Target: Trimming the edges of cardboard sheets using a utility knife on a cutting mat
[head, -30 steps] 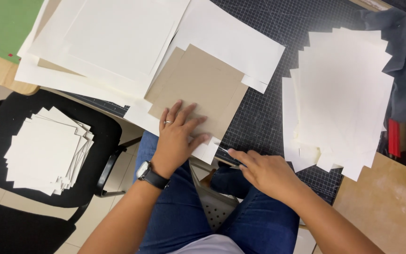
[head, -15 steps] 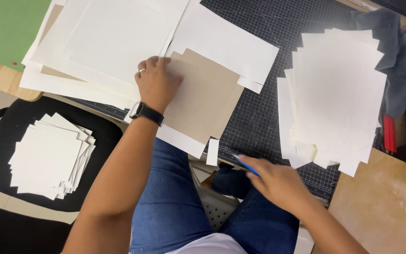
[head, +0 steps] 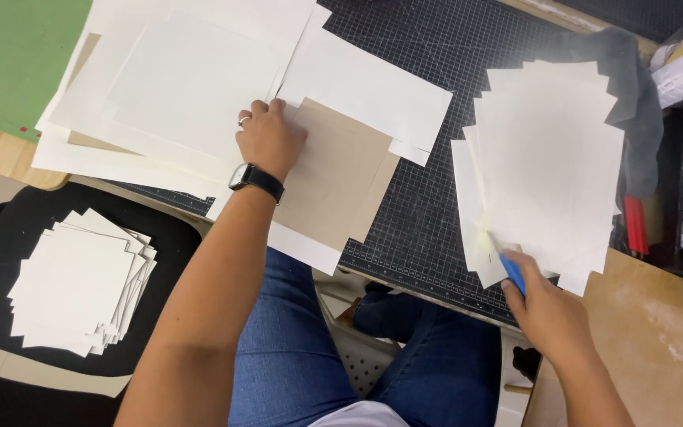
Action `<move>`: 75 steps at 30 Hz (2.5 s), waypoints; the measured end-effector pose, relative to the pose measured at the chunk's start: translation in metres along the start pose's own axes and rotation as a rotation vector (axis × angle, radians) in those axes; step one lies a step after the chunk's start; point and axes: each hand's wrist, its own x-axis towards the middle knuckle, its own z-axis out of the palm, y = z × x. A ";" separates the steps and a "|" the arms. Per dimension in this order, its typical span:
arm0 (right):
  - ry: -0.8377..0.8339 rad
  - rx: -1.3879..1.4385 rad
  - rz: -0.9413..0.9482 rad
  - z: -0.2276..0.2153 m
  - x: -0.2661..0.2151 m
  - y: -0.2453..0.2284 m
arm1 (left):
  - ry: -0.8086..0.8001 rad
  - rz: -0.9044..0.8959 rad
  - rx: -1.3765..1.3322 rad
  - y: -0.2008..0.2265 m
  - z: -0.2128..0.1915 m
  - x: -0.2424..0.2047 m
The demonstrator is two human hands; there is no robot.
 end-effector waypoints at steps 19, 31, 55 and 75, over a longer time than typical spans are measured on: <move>0.238 1.982 0.101 0.026 0.060 -0.191 | -0.022 0.059 0.044 0.024 -0.036 -0.077; 0.351 1.461 0.171 0.024 0.063 -0.119 | -0.288 -0.153 -0.869 0.032 -0.085 -0.181; 0.437 1.478 -0.106 0.045 0.030 -0.105 | -0.398 0.068 -1.242 0.029 -0.117 -0.145; 0.289 1.202 -0.019 -0.040 0.052 -0.106 | -1.069 -0.427 -1.409 0.050 -0.089 -0.229</move>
